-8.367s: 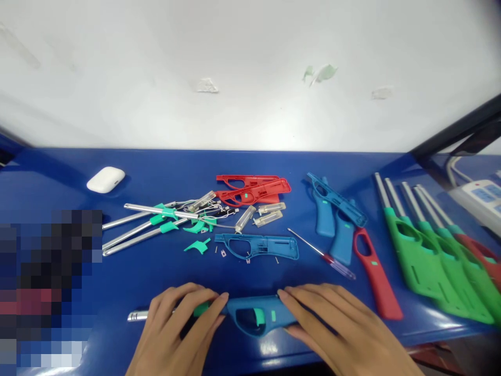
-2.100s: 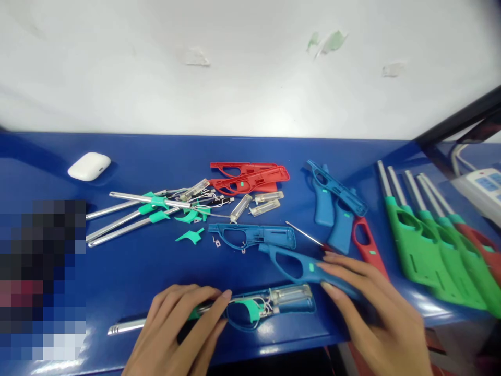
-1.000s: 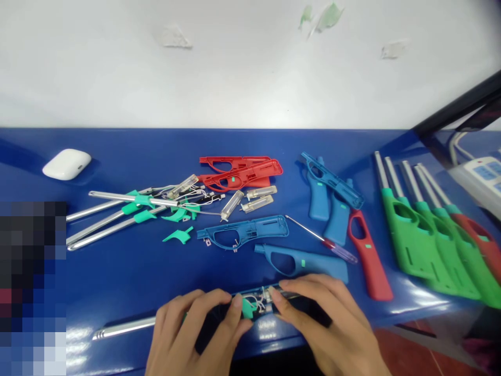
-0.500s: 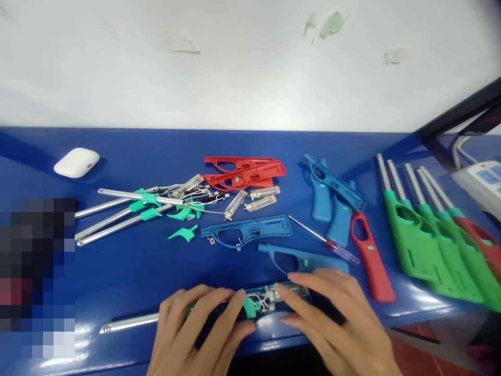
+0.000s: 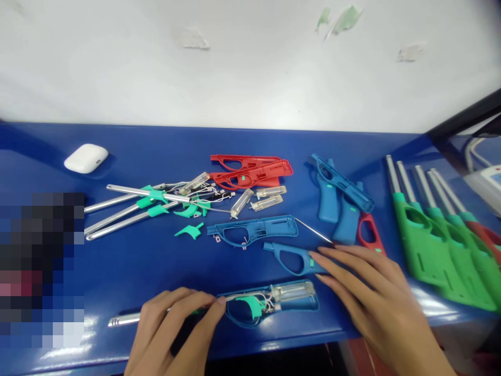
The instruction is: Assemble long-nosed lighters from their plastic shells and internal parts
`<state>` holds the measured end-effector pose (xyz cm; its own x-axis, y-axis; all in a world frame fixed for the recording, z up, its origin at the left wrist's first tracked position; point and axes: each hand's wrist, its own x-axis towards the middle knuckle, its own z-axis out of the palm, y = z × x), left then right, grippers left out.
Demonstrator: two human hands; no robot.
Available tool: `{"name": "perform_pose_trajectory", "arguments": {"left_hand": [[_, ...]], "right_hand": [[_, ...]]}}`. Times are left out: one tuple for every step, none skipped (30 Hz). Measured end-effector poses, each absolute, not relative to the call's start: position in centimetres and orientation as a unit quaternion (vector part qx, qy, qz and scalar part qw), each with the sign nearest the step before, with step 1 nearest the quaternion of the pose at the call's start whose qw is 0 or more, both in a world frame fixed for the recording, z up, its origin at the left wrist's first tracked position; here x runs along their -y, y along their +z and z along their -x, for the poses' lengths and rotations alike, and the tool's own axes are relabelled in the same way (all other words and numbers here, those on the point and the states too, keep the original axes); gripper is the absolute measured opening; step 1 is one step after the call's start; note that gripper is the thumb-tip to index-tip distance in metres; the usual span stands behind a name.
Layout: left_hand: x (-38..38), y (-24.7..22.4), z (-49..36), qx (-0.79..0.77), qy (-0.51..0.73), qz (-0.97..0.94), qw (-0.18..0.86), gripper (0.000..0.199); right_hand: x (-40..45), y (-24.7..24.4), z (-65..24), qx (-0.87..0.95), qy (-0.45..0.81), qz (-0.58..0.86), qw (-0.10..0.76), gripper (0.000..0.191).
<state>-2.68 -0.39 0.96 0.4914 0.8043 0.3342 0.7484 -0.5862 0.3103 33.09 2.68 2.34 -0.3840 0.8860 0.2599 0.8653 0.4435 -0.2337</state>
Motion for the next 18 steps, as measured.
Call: {"name": "perform_pose_trajectory", "arguments": {"left_hand": [[0.37, 0.89, 2.64, -0.45, 0.22, -0.863, 0.062, 0.056], [0.36, 0.84, 2.55, -0.45, 0.212, -0.865, 0.063, 0.06], [0.34, 0.79, 2.44, -0.447, 0.202, -0.869, 0.062, 0.064], [0.32, 0.74, 2.33, -0.443, 0.192, -0.874, 0.057, 0.069], [0.31, 0.69, 2.25, -0.439, 0.182, -0.879, 0.05, 0.074], [0.28, 0.62, 2.19, -0.435, 0.172, -0.883, 0.042, 0.077], [0.25, 0.55, 2.17, -0.43, 0.162, -0.887, 0.035, 0.078], [0.21, 0.47, 2.18, -0.429, 0.156, -0.889, 0.03, 0.078], [0.16, 0.4, 2.2, -0.431, 0.151, -0.889, 0.029, 0.078], [0.11, 0.33, 2.24, -0.432, 0.147, -0.889, 0.03, 0.078], [0.06, 0.29, 2.27, -0.434, 0.145, -0.889, 0.032, 0.077], [0.02, 0.26, 2.28, -0.434, 0.144, -0.889, 0.033, 0.076], [-0.01, 0.25, 2.28, -0.436, 0.142, -0.888, 0.035, 0.074], [-0.02, 0.25, 2.25, -0.436, 0.141, -0.888, 0.035, 0.073], [-0.01, 0.26, 2.2, -0.435, 0.14, -0.889, 0.035, 0.073], [0.01, 0.28, 2.13, -0.432, 0.14, -0.89, 0.034, 0.072], [0.05, 0.29, 2.04, -0.43, 0.139, -0.891, 0.035, 0.073], [0.09, 0.3, 1.96, -0.429, 0.139, -0.892, 0.037, 0.073]], "right_hand": [[-2.69, 2.3, -33.13, 0.831, 0.028, 0.527, 0.176, 0.038], [-2.69, 2.29, -33.14, 0.831, 0.026, 0.527, 0.175, 0.037], [-2.72, 2.3, -33.12, 0.831, 0.025, 0.527, 0.174, 0.037], [-2.75, 2.33, -33.06, 0.832, 0.023, 0.526, 0.175, 0.037], [-2.79, 2.38, -32.96, 0.832, 0.023, 0.525, 0.176, 0.037], [-2.83, 2.42, -32.84, 0.832, 0.023, 0.525, 0.177, 0.037], [-2.87, 2.45, -32.71, 0.832, 0.022, 0.526, 0.178, 0.036], [-2.9, 2.48, -32.59, 0.831, 0.021, 0.527, 0.178, 0.036], [-2.9, 2.49, -32.48, 0.831, 0.019, 0.527, 0.178, 0.036], [-2.88, 2.49, -32.41, 0.831, 0.018, 0.527, 0.177, 0.036], [-2.84, 2.48, -32.38, 0.832, 0.016, 0.526, 0.176, 0.036], [-2.78, 2.46, -32.38, 0.833, 0.014, 0.524, 0.175, 0.036], [-2.72, 2.42, -32.4, 0.835, 0.014, 0.522, 0.173, 0.037], [-2.67, 2.37, -32.43, 0.837, 0.012, 0.521, 0.17, 0.038], [-2.63, 2.32, -32.46, 0.838, 0.011, 0.52, 0.166, 0.039], [-2.62, 2.27, -32.48, 0.84, 0.009, 0.518, 0.162, 0.04], [-2.63, 2.23, -32.49, 0.841, 0.007, 0.518, 0.157, 0.041], [-2.65, 2.23, -32.48, 0.842, 0.005, 0.518, 0.154, 0.043]]}}
